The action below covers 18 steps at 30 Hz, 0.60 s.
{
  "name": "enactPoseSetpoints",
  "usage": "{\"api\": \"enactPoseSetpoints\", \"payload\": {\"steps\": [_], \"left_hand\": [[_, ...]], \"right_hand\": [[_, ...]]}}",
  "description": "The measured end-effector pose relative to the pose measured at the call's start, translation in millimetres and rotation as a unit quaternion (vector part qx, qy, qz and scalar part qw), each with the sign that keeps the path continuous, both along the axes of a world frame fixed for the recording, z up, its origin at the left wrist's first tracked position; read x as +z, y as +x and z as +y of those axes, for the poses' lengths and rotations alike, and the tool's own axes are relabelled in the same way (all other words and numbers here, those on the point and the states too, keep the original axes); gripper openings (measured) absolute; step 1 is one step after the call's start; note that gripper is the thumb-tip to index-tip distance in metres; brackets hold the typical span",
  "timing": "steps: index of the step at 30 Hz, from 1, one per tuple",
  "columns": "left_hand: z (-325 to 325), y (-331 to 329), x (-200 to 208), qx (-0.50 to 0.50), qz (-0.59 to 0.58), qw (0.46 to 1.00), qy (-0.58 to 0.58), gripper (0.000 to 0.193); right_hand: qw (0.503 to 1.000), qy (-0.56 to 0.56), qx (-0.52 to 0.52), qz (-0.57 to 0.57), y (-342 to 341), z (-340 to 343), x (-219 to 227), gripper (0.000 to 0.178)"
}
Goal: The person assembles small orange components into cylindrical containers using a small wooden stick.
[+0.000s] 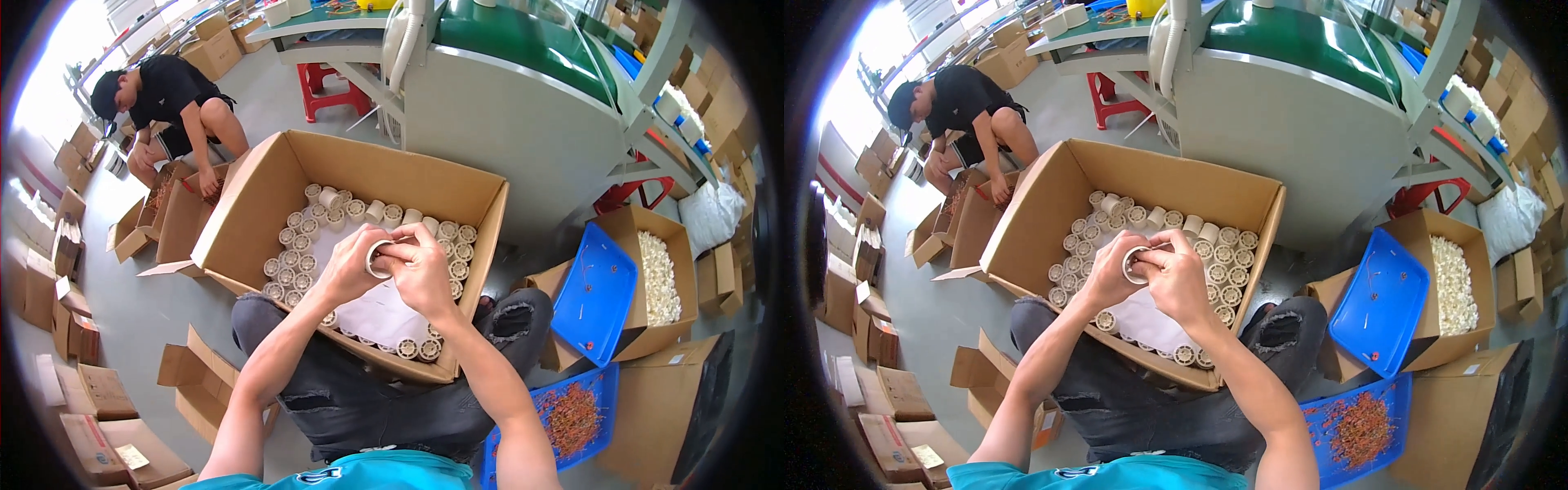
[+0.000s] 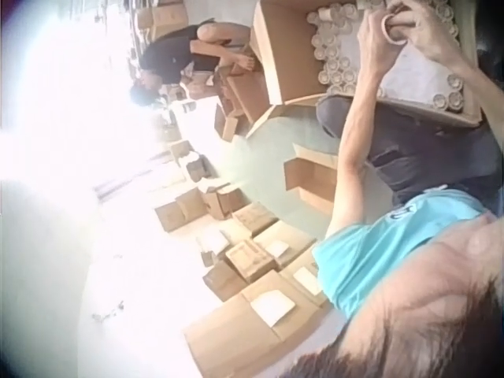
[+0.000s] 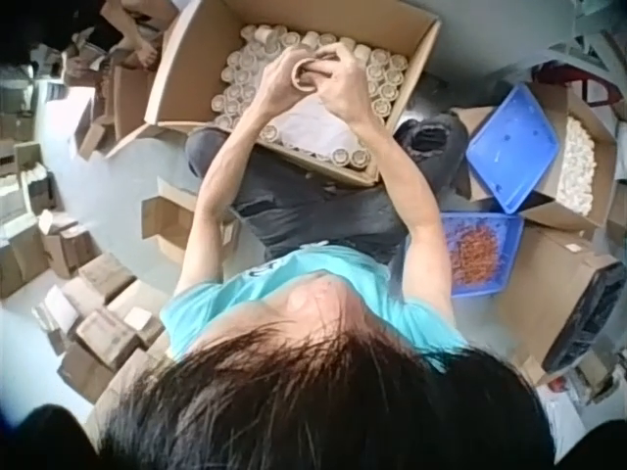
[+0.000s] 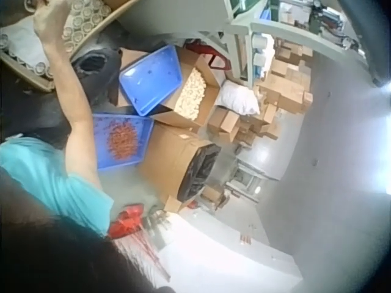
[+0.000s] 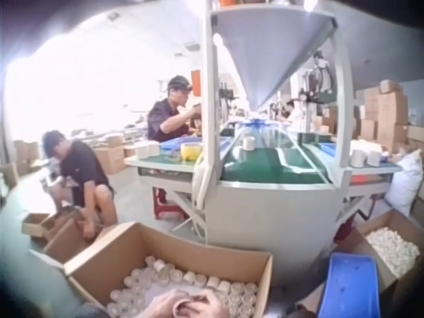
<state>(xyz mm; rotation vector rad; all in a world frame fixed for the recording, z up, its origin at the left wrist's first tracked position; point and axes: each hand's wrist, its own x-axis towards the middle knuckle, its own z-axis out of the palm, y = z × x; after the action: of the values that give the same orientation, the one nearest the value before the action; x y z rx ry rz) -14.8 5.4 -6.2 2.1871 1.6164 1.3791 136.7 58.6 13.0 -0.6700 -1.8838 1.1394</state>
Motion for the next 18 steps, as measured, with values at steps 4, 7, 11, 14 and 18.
{"api": "enactPoseSetpoints", "payload": {"steps": [4,7,11,14,18], "left_hand": [[2.3,4.3,0.9,0.002,0.000,1.000,0.014,0.052],[1.9,5.4,-0.4,0.013,0.018,1.000,0.017,0.049],[-1.5,4.2,-5.6,0.031,0.032,0.999,0.015,0.048],[-0.5,5.9,-7.7,0.035,0.036,0.998,0.035,0.047],[1.9,5.5,-11.1,0.044,0.037,0.997,0.045,0.047]], "right_hand": [[0.999,0.042,-0.025,0.014,-0.3,-1.5,-5.3,0.013],[0.997,0.056,-0.045,0.022,-1.6,-4.7,-8.8,0.013],[0.998,0.037,-0.038,0.034,-3.1,-5.5,-13.4,0.013],[0.998,0.026,-0.039,0.049,-4.5,-6.1,-17.3,0.014],[0.998,0.011,-0.036,0.053,-6.7,-3.8,-21.2,0.016]]}}
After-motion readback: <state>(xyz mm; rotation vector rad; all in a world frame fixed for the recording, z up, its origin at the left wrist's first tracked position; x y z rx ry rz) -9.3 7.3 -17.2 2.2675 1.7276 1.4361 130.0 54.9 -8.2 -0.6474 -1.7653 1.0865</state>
